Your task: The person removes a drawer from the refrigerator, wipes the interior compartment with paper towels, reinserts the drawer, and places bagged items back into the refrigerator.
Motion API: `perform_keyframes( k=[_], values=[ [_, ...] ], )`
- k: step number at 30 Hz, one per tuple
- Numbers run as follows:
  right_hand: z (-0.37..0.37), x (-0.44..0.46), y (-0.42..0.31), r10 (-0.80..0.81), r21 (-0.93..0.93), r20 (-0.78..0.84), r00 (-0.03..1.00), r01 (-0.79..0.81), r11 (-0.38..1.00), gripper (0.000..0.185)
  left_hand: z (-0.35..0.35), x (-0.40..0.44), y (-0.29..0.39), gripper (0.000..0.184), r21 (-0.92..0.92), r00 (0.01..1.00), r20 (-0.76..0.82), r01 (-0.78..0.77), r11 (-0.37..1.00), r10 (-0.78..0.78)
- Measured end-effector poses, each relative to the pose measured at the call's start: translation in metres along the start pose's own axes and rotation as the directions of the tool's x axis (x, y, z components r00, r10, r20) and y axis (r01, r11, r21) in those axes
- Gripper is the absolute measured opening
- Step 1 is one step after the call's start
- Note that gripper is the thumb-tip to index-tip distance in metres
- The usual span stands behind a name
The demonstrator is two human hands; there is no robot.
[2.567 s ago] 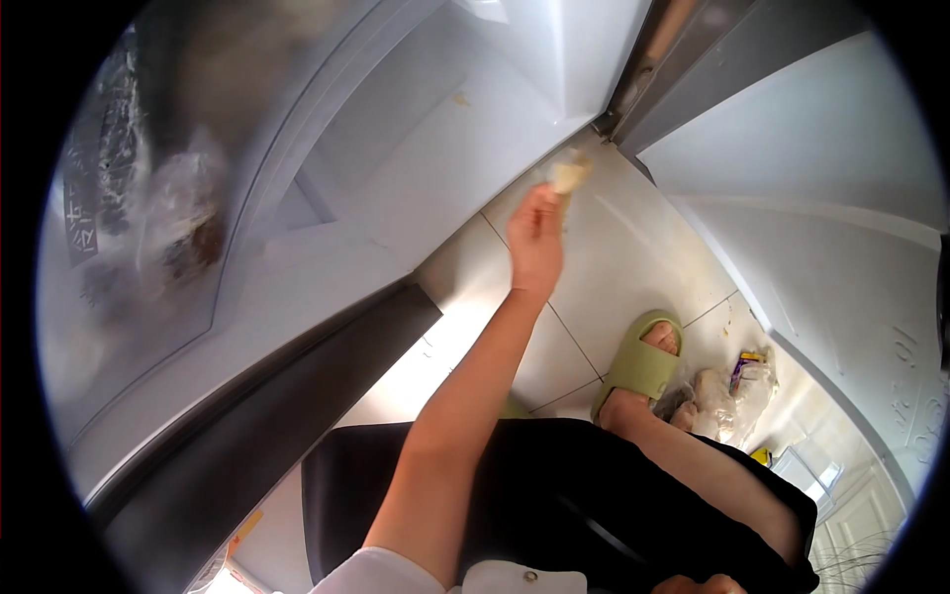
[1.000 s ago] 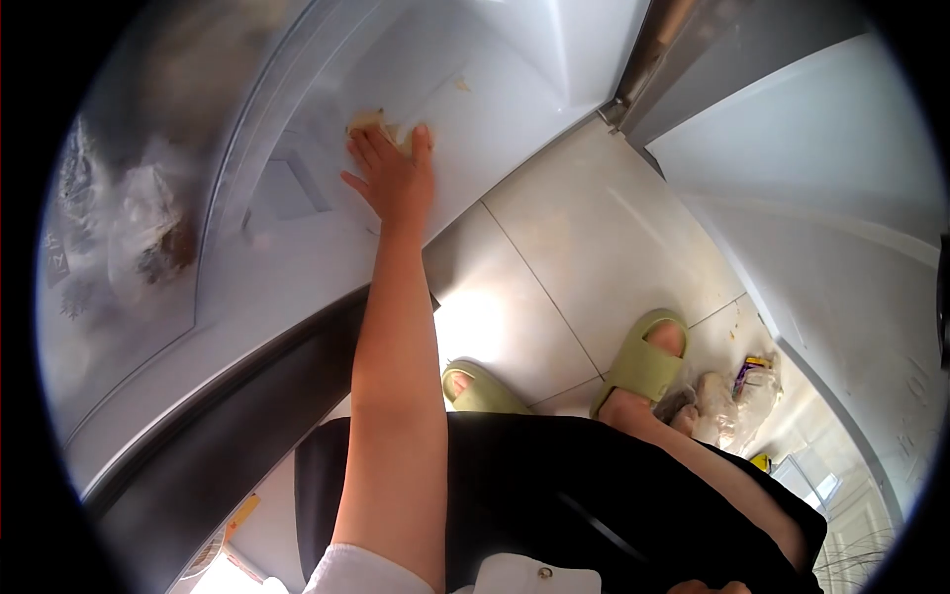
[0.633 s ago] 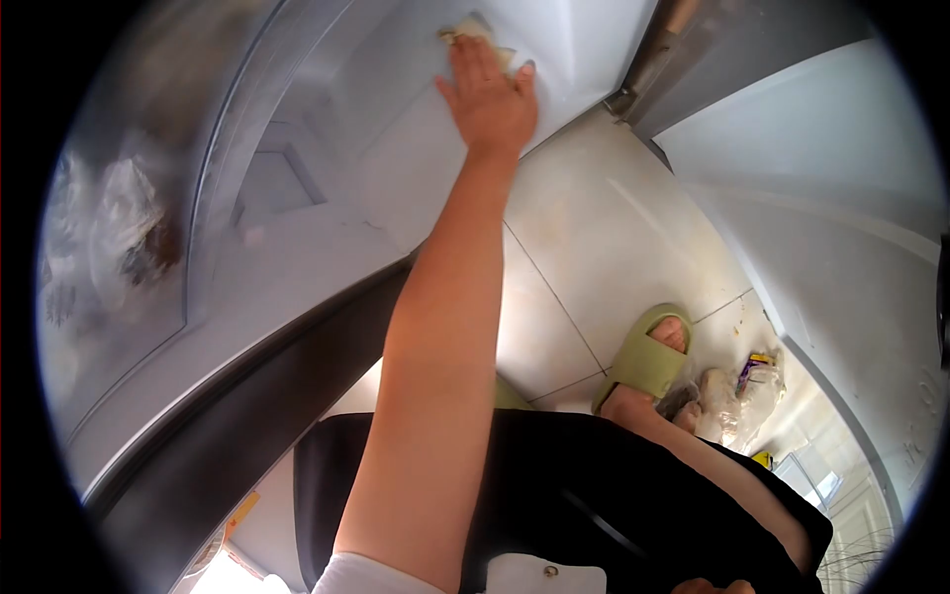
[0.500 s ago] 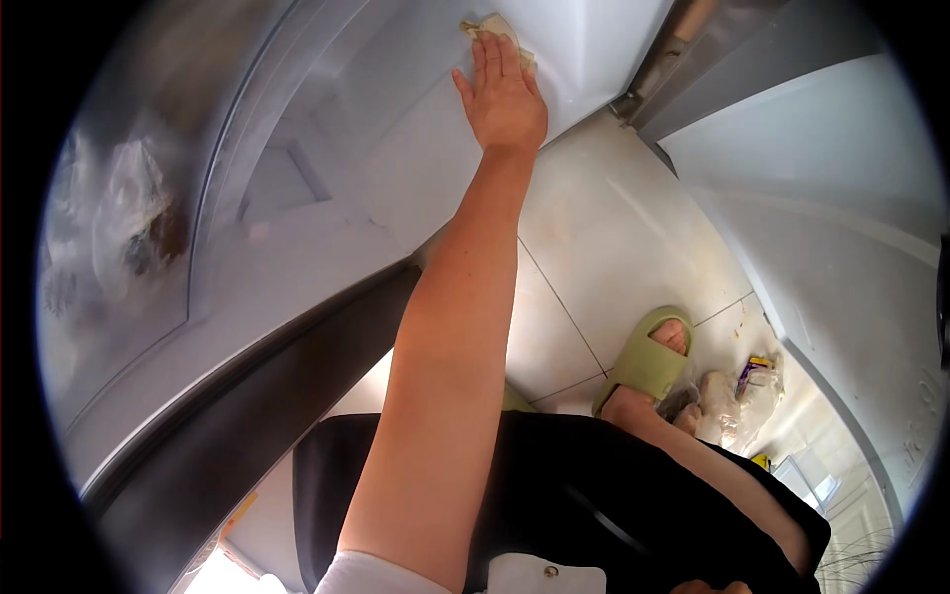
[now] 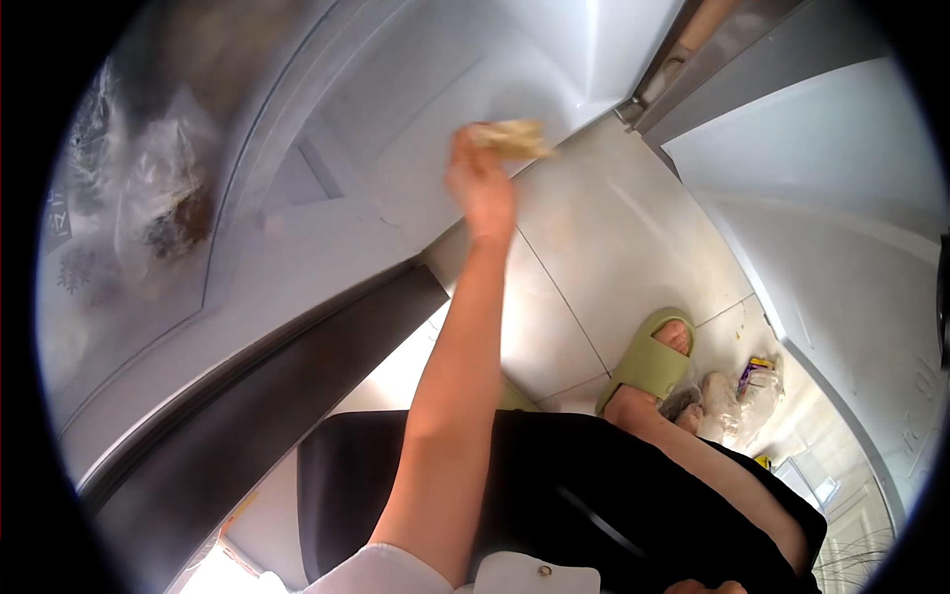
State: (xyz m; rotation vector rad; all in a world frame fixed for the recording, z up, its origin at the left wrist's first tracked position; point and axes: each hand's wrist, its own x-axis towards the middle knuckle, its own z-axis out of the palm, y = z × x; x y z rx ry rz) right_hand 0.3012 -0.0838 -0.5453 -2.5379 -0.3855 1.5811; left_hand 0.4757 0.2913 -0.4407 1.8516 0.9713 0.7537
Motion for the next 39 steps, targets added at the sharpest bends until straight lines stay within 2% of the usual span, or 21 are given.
perform_keyframes(
  k=[2, 4, 5, 6, 7, 8, 10, 12, 14, 16, 18, 21, 22, 25, 28, 30, 31, 33, 34, 36, 39],
  values=[
    [0.004, 0.001, 0.004, -0.006, -0.022, 0.034, 0.999, 0.006, 1.0, 0.033, -0.021, 0.022, -0.01, 0.031, 0.101, 0.957, -0.282, 0.094, 0.99, -0.062],
    [0.014, 0.006, 0.008, -0.009, -0.042, 0.068, 0.998, 0.012, 0.999, 0.033, -0.037, 0.043, 0.004, 0.031, -0.083, 0.879, -0.316, 0.348, 0.934, -0.356],
    [0.019, 0.01, 0.01, -0.012, -0.05, 0.084, 0.996, 0.016, 0.999, 0.033, -0.048, 0.051, -0.005, 0.029, 0.204, 0.926, -0.295, 0.303, 0.931, -0.237],
    [0.024, 0.013, 0.013, -0.014, -0.059, 0.099, 0.995, 0.02, 0.998, 0.033, -0.059, 0.057, -0.022, 0.028, 0.473, 0.963, -0.24, 0.229, 0.851, -0.126],
    [0.032, 0.017, 0.019, -0.057, -0.187, 0.146, 0.988, 0.084, 0.979, 0.032, -0.065, 0.061, -0.032, 0.028, 0.702, 0.988, -0.153, 0.131, 0.7, -0.032],
    [0.039, 0.02, 0.027, -0.092, -0.31, 0.196, 0.976, 0.151, 0.939, 0.031, -0.067, 0.066, -0.042, 0.029, 0.68, 0.986, -0.167, 0.102, 0.726, 0.017],
    [0.03, 0.015, 0.022, -0.078, -0.271, 0.169, 0.982, 0.122, 0.955, 0.031, -0.068, 0.073, -0.052, 0.034, 0.634, 0.974, -0.199, 0.042, 0.772, 0.111],
    [-0.012, -0.006, -0.01, 0.048, 0.072, 0.031, 0.998, -0.05, 0.996, 0.032, -0.07, 0.073, -0.053, 0.032, 0.575, 0.96, -0.245, 0.03, 0.817, 0.137],
    [0.066, 0.029, 0.044, -0.053, -0.24, 0.088, 0.995, 0.073, 0.968, 0.029, -0.073, 0.075, -0.055, 0.028, 0.562, 0.947, -0.274, 0.017, 0.827, 0.167],
    [0.067, 0.031, 0.045, -0.033, -0.197, 0.016, 0.999, 0.035, 0.98, 0.03, -0.075, 0.081, -0.061, 0.022, 0.595, 0.938, -0.281, 0.006, 0.804, 0.201],
    [-0.015, -0.004, -0.017, 0.155, 0.224, -0.154, 0.976, -0.119, 0.967, 0.033, -0.073, 0.084, -0.054, 0.015, 0.636, 0.951, -0.233, -0.008, 0.772, 0.202],
    [-0.012, -0.001, -0.008, 0.055, -0.027, 0.144, 0.988, -0.051, 0.998, 0.033, -0.073, 0.085, -0.056, 0.013, 0.63, 0.968, -0.161, -0.049, 0.775, 0.192],
    [-0.009, 0.001, -0.006, 0.054, -0.013, 0.124, 0.991, -0.053, 0.999, 0.034, -0.073, 0.085, -0.059, 0.014, 0.615, 0.973, -0.138, -0.064, 0.786, 0.187],
    [0.011, 0.007, 0.003, 0.054, 0.024, 0.065, 0.996, -0.056, 0.998, 0.035, -0.061, 0.06, -0.066, 0.028, 0.675, 0.949, -0.022, -0.219, 0.705, 0.316],
    [0.018, 0.009, 0.006, 0.042, 0.032, 0.008, 0.999, -0.042, 0.999, 0.034, -0.043, 0.035, -0.065, 0.051, 0.842, 0.952, -0.016, -0.151, 0.518, 0.305],
    [0.013, 0.006, 0.003, 0.015, 0.004, -0.029, 0.999, -0.015, 1.0, 0.031, -0.029, 0.036, -0.055, 0.064, 0.752, 0.981, -0.113, -0.02, 0.659, 0.158],
    [0.012, 0.005, 0.005, -0.032, -0.055, 0.028, 0.999, 0.033, 0.998, 0.03, -0.022, 0.038, -0.049, 0.07, 0.7, 0.985, -0.152, 0.053, 0.712, 0.076],
    [0.008, 0.006, 0.01, -0.125, -0.159, 0.147, 0.981, 0.148, 0.976, 0.029, 0.003, 0.042, -0.037, 0.076, 0.705, 0.996, 0.029, -0.079, 0.705, 0.083],
    [0.012, 0.012, 0.012, -0.131, -0.208, 0.209, 0.969, 0.175, 0.962, 0.029, 0.024, 0.042, -0.029, 0.079, 0.69, 0.984, 0.106, -0.174, 0.703, 0.14],
    [0.026, 0.022, 0.018, -0.125, -0.303, 0.333, 0.934, 0.231, 0.925, 0.03, 0.057, 0.04, -0.025, 0.078, 0.686, 0.968, 0.126, -0.244, 0.685, 0.218],
    [0.039, 0.027, 0.028, -0.061, -0.481, 0.377, 0.924, 0.252, 0.84, 0.03, 0.049, 0.04, -0.02, 0.077, 0.693, 0.948, 0.268, -0.314, 0.649, 0.172]
  ],
)
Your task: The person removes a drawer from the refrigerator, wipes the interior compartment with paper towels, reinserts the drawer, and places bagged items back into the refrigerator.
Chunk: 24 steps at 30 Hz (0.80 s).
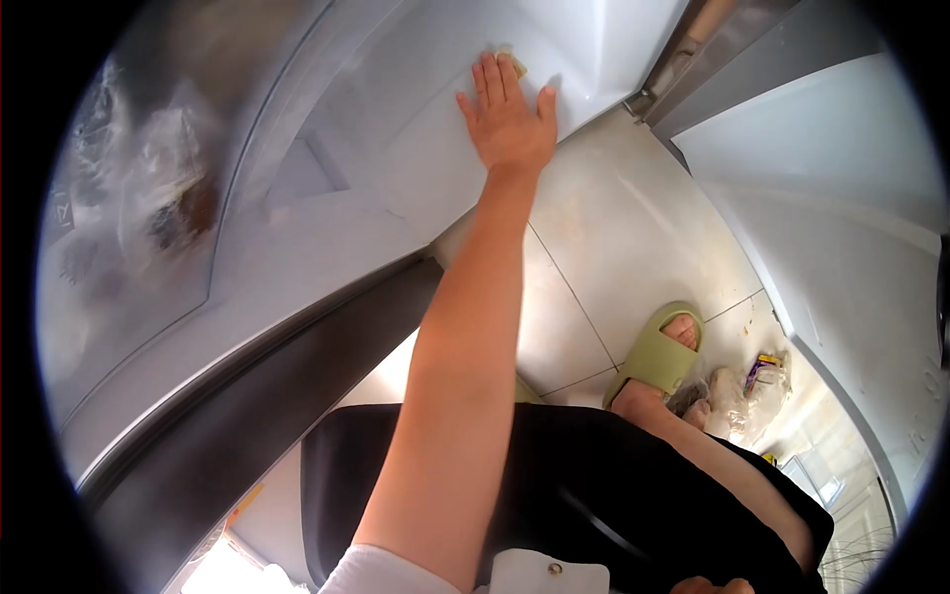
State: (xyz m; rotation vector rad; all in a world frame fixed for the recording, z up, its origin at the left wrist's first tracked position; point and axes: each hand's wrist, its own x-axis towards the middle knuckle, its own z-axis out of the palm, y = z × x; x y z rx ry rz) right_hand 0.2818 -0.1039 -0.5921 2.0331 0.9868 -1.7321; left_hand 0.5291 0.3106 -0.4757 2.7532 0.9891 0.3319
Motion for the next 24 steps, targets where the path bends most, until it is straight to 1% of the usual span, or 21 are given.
perform_keyframes(
  k=[2, 4, 5, 6, 7, 9, 10, 11, 12, 13, 15, 17, 18, 20, 21, 23, 24],
  values=[
    [0.025, 0.016, 0.006, -0.024, -0.113, -0.01, 1.0, 0.022, 0.993, 0.031, -0.026, -0.012, -0.02, 0.077, 0.058, 0.997, 0.075, -0.005, 0.998, 0.0],
    [0.016, 0.006, 0.003, 0.015, 0.04, -0.104, 0.994, -0.011, 0.999, 0.031, -0.041, -0.028, -0.047, 0.077, 0.06, 0.973, 0.022, 0.227, 0.972, -0.228],
    [-0.029, -0.028, -0.007, 0.093, 0.246, -0.174, 0.98, -0.048, 0.968, 0.032, -0.031, -0.034, -0.072, 0.078, 0.113, 0.957, -0.062, 0.29, 0.95, -0.284],
    [-0.061, -0.052, -0.013, 0.182, 0.445, -0.22, 0.958, -0.068, 0.893, 0.034, -0.03, -0.035, -0.077, 0.078, 0.109, 0.941, -0.105, 0.334, 0.936, -0.323],
    [-0.071, -0.058, -0.014, 0.191, 0.49, -0.236, 0.953, -0.053, 0.87, 0.033, -0.028, -0.037, -0.079, 0.079, 0.104, 0.921, -0.144, 0.378, 0.92, -0.362],
    [-0.08, -0.066, -0.014, 0.206, 0.571, -0.261, 0.943, -0.021, 0.82, 0.031, -0.021, -0.021, -0.059, 0.082, -0.015, 0.906, -0.145, 0.4, 0.917, -0.397],
    [-0.078, -0.065, -0.013, 0.195, 0.554, -0.264, 0.945, -0.017, 0.832, 0.031, -0.018, -0.012, -0.045, 0.084, -0.075, 0.897, -0.147, 0.41, 0.909, -0.417],
    [-0.074, -0.061, -0.011, 0.184, 0.535, -0.268, 0.946, -0.012, 0.844, 0.03, -0.014, -0.008, -0.031, 0.086, -0.128, 0.959, -0.08, 0.262, 0.956, -0.274],
    [-0.071, -0.055, -0.01, 0.176, 0.52, -0.276, 0.945, -0.007, 0.854, 0.03, -0.002, -0.007, -0.011, 0.084, -0.113, 0.972, -0.13, 0.18, 0.977, -0.195],
    [-0.065, -0.051, -0.009, 0.167, 0.506, -0.278, 0.946, -0.003, 0.863, 0.03, 0.013, -0.007, 0.002, 0.077, -0.043, 0.984, -0.148, 0.094, 0.995, -0.1],
    [-0.057, -0.05, -0.011, 0.138, 0.47, -0.278, 0.951, 0.01, 0.883, 0.029, 0.005, -0.025, 0.02, 0.067, -0.071, 0.996, -0.075, -0.053, 0.996, 0.048],
    [-0.065, -0.053, -0.013, 0.125, 0.432, -0.278, 0.952, 0.008, 0.902, 0.031, -0.009, -0.047, 0.031, 0.059, -0.121, 0.977, 0.011, -0.21, 0.97, 0.212],
    [-0.067, -0.055, -0.013, 0.12, 0.414, -0.275, 0.954, 0.004, 0.91, 0.032, -0.01, -0.052, 0.028, 0.054, -0.079, 0.967, 0.002, -0.254, 0.964, 0.255],
    [-0.049, -0.042, -0.012, 0.171, 0.431, -0.299, 0.939, -0.027, 0.902, 0.034, -0.007, -0.063, 0.013, 0.051, 0.008, 0.942, -0.008, -0.336, 0.942, 0.336],
    [-0.037, -0.034, -0.011, 0.195, 0.441, -0.311, 0.93, -0.041, 0.897, 0.035, -0.008, -0.064, 0.006, 0.048, -0.032, 0.927, -0.062, -0.371, 0.928, 0.369],
    [-0.007, -0.015, -0.011, 0.262, 0.362, -0.538, 0.801, -0.061, 0.93, 0.036, -0.013, -0.063, -0.005, 0.046, -0.1, 0.886, -0.174, -0.449, 0.888, 0.429],
    [0.007, -0.006, -0.012, 0.282, 0.328, -0.638, 0.716, -0.078, 0.941, 0.036, -0.02, -0.065, -0.008, 0.044, -0.184, 0.906, -0.145, -0.419, 0.889, 0.397]
  ],
)
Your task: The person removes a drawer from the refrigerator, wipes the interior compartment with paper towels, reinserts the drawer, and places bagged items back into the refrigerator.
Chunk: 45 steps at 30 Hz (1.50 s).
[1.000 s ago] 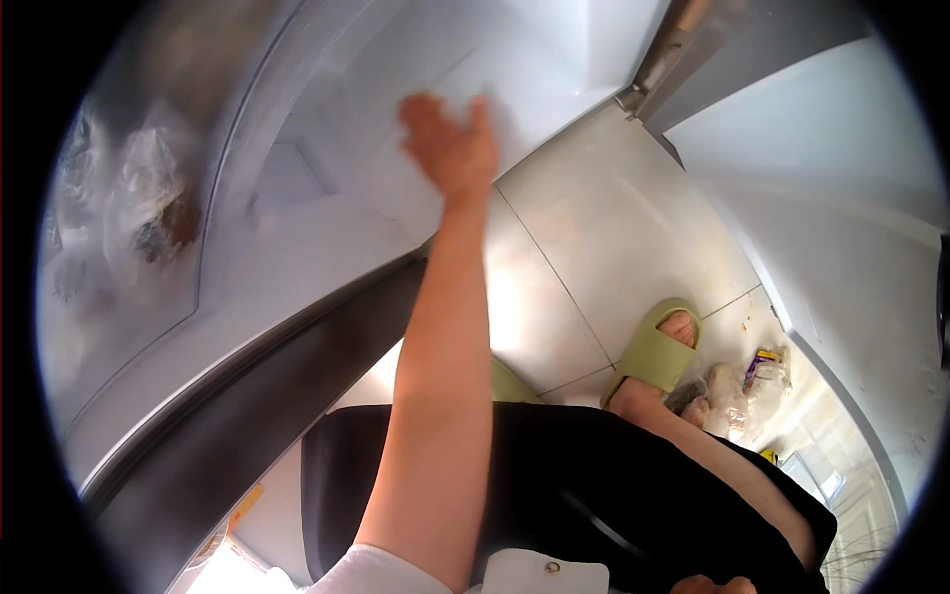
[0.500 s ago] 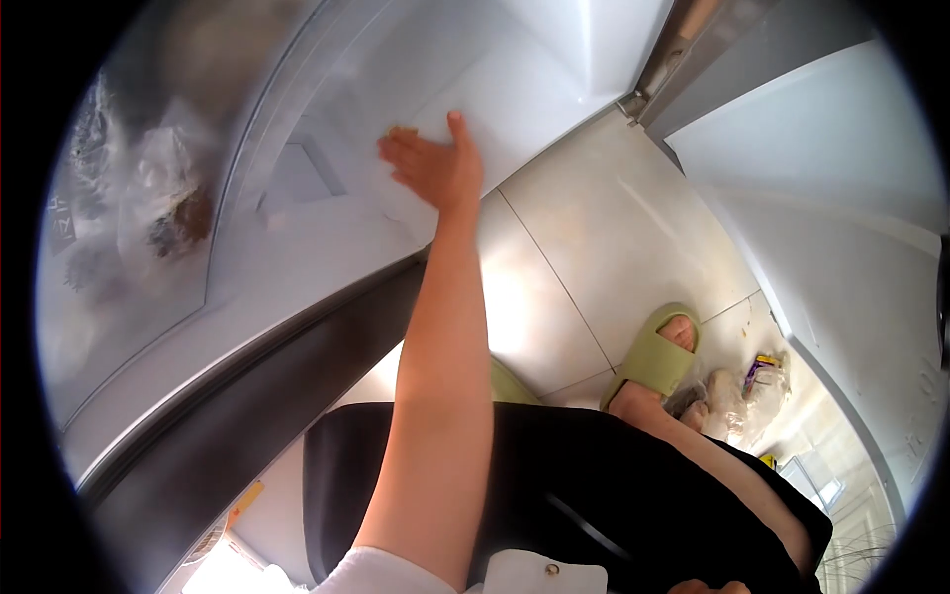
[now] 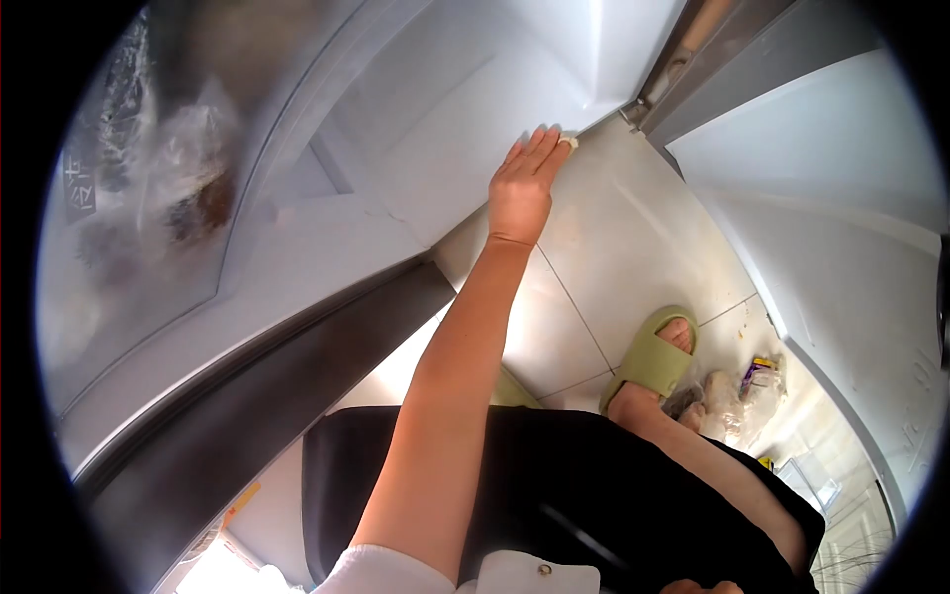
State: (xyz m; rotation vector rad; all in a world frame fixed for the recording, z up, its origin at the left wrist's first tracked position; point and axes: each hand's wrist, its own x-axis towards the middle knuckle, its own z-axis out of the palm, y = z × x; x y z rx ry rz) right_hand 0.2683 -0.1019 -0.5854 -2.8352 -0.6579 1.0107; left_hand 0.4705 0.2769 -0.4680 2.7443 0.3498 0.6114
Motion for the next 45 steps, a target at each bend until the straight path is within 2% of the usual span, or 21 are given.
perform_keyframes(
  k=[2, 5, 6, 7, 9, 11, 12, 15, 18, 21, 24, 27, 30, 32, 33, 36, 39, 42, 45],
  values=[
    [0.033, 0.001, 0.013, 0.004, 0.048, 0.175, 0.985, -0.013, 0.999, 0.037, -0.017, -0.001, -0.001, 0.04, -0.153, 0.996, 0.052, 0.084, 0.985, -0.076],
    [0.019, 0.006, 0.01, 0.055, 0.077, 0.441, 0.896, -0.099, 0.992, 0.039, -0.034, 0.006, -0.029, 0.038, -0.166, 0.952, -0.166, 0.231, 0.959, -0.258],
    [0.001, 0.008, 0.007, 0.079, 0.073, 0.527, 0.846, -0.138, 0.988, 0.039, -0.045, 0.016, -0.048, 0.035, -0.086, 0.912, -0.284, 0.284, 0.955, -0.297],
    [-0.015, 0.014, 0.003, 0.073, -0.018, 0.681, 0.729, -0.083, 0.996, 0.032, -0.055, 0.03, -0.074, 0.032, -0.012, 0.858, -0.401, 0.345, 0.939, -0.32],
    [-0.021, 0.018, 0.003, 0.033, -0.062, 0.784, 0.619, 0.026, 0.998, 0.03, -0.073, 0.048, -0.131, 0.035, 0.131, 0.787, -0.371, 0.57, 0.812, -0.493],
    [-0.017, 0.016, 0.005, 0.004, -0.038, 0.749, 0.662, 0.037, 0.999, 0.029, -0.065, 0.047, -0.194, 0.041, 0.441, 0.832, -0.34, 0.553, 0.707, -0.439],
    [-0.014, 0.014, 0.006, -0.004, -0.027, 0.736, 0.677, 0.035, 0.999, 0.028, -0.065, 0.05, -0.196, 0.048, 0.58, 0.854, -0.315, 0.519, 0.628, -0.415],
    [-0.008, 0.011, 0.01, -0.003, 0.02, 0.728, 0.685, -0.017, 1.0, 0.026, -0.043, 0.043, -0.18, 0.069, 0.487, 0.759, -0.139, 0.612, 0.624, -0.636],
    [-0.019, 0.005, 0.009, 0.055, 0.082, 0.686, 0.726, -0.152, 0.985, 0.024, -0.031, 0.044, -0.18, 0.085, 0.382, 0.708, -0.214, 0.695, 0.609, -0.673],
    [-0.081, 0.008, -0.02, 0.212, 0.158, 0.645, 0.735, -0.399, 0.903, 0.025, -0.037, 0.056, -0.18, 0.094, 0.35, 0.678, -0.174, 0.72, 0.599, -0.714],
    [-0.065, 0.008, -0.013, 0.129, 0.174, 0.554, 0.822, -0.266, 0.948, 0.024, -0.045, 0.077, -0.196, 0.098, 0.381, 0.647, -0.088, 0.724, 0.574, -0.757],
    [-0.047, 0.003, -0.005, 0.044, 0.143, 0.461, 0.886, -0.123, 0.982, 0.023, -0.051, 0.082, -0.203, 0.097, 0.384, 0.693, -0.019, 0.671, 0.635, -0.721],
    [-0.015, -0.003, 0.009, -0.011, 0.114, 0.531, 0.847, -0.059, 0.992, 0.023, -0.041, 0.076, -0.21, 0.092, 0.429, 0.708, -0.128, 0.671, 0.605, -0.694],
    [0.053, -0.011, 0.032, -0.115, 0.03, 0.506, 0.855, 0.116, 0.993, 0.024, -0.046, 0.079, -0.204, 0.087, 0.403, 0.746, -0.102, 0.636, 0.658, -0.658],
    [0.053, -0.011, 0.028, -0.171, -0.013, 0.5, 0.849, 0.205, 0.979, 0.024, -0.051, 0.078, -0.201, 0.085, 0.392, 0.762, -0.091, 0.619, 0.68, -0.641],
    [0.033, -0.001, 0.02, -0.065, -0.001, 0.664, 0.745, 0.088, 0.996, 0.025, -0.042, 0.073, -0.179, 0.075, 0.306, 0.794, -0.161, 0.604, 0.736, -0.586],
    [0.006, 0.001, 0.01, 0.047, 0.024, 0.551, 0.833, -0.072, 0.997, 0.026, -0.029, 0.058, -0.145, 0.069, 0.267, 0.854, -0.203, 0.518, 0.812, -0.479],
    [-0.013, 0.006, 0.004, -0.002, -0.001, 0.538, 0.843, 0.004, 1.0, 0.029, -0.034, 0.029, -0.105, 0.065, 0.353, 0.889, -0.131, 0.456, 0.817, -0.439],
    [-0.005, 0.009, 0.0, 0.065, -0.016, 0.475, 0.877, -0.065, 0.998, 0.031, -0.046, 0.001, -0.067, 0.068, 0.394, 0.875, -0.103, 0.472, 0.789, -0.473]
  ],
)
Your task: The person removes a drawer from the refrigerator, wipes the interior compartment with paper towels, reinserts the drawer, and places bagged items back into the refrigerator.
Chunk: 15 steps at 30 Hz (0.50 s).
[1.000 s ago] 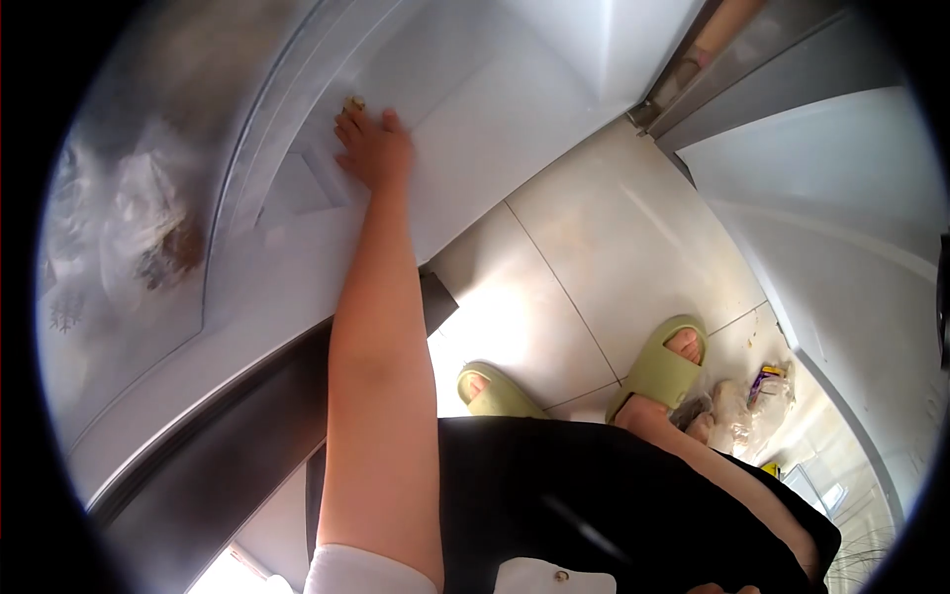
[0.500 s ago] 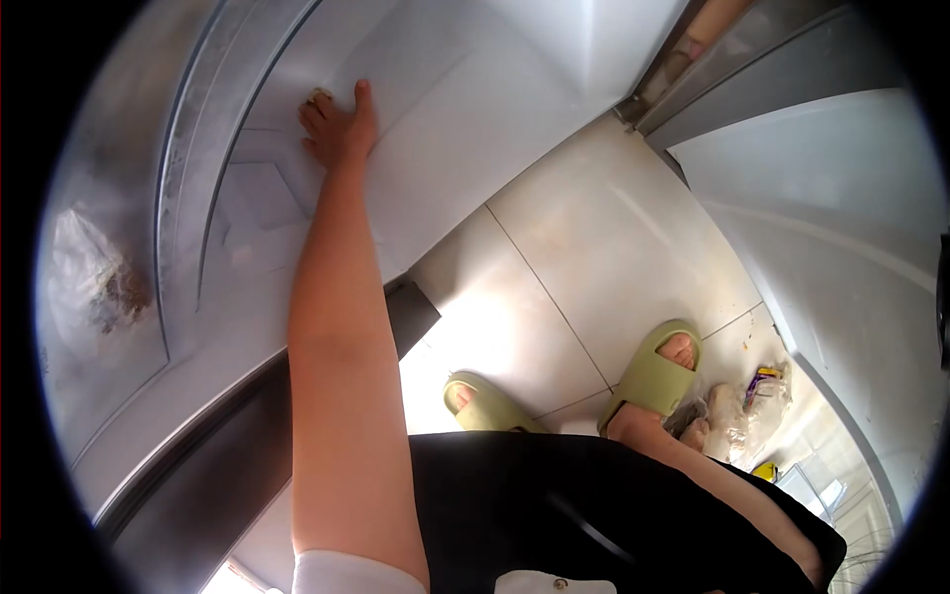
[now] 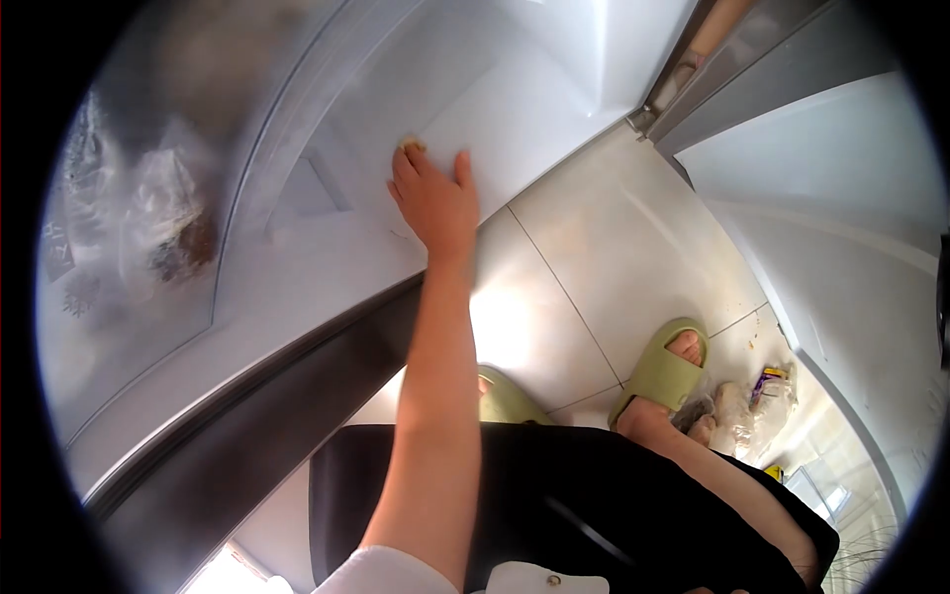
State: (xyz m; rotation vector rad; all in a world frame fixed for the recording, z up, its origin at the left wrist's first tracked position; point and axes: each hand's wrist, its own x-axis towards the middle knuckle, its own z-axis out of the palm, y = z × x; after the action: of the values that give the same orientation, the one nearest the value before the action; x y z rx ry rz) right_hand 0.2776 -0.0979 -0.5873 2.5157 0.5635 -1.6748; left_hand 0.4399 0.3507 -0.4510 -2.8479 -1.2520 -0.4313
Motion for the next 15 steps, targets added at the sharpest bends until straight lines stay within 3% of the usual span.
perform_keyframes(
  k=[2, 6, 9, 12, 15],
  values=[
    [0.046, 0.016, 0.017, -0.033, 0.067, 0.027, 0.999, 0.031, 0.997, 0.03, 0.001, -0.031, 0.012, 0.072, -0.043, 0.999, -0.037, 0.03, 0.999, -0.032],
    [-0.026, -0.017, -0.006, -0.081, 0.023, -0.056, 0.995, 0.083, 0.996, 0.028, 0.013, -0.035, 0.013, 0.078, 0.045, 0.995, -0.079, 0.068, 0.997, -0.064],
    [-0.045, -0.026, -0.012, -0.045, 0.098, -0.085, 0.995, 0.054, 0.994, 0.026, 0.028, 0.0, -0.004, 0.081, -0.041, 0.988, -0.069, 0.133, 0.99, -0.135],
    [-0.034, -0.024, 0.003, -0.189, 0.005, 0.08, 0.979, 0.189, 0.982, 0.024, 0.022, 0.056, -0.007, 0.086, -0.19, 0.972, 0.106, 0.225, 0.956, -0.208],
    [-0.051, -0.034, 0.0, -0.302, -0.034, 0.253, 0.919, 0.32, 0.947, 0.019, 0.029, 0.1, 0.002, 0.092, -0.263, 0.953, 0.17, 0.289, 0.92, -0.251]
  ],
)
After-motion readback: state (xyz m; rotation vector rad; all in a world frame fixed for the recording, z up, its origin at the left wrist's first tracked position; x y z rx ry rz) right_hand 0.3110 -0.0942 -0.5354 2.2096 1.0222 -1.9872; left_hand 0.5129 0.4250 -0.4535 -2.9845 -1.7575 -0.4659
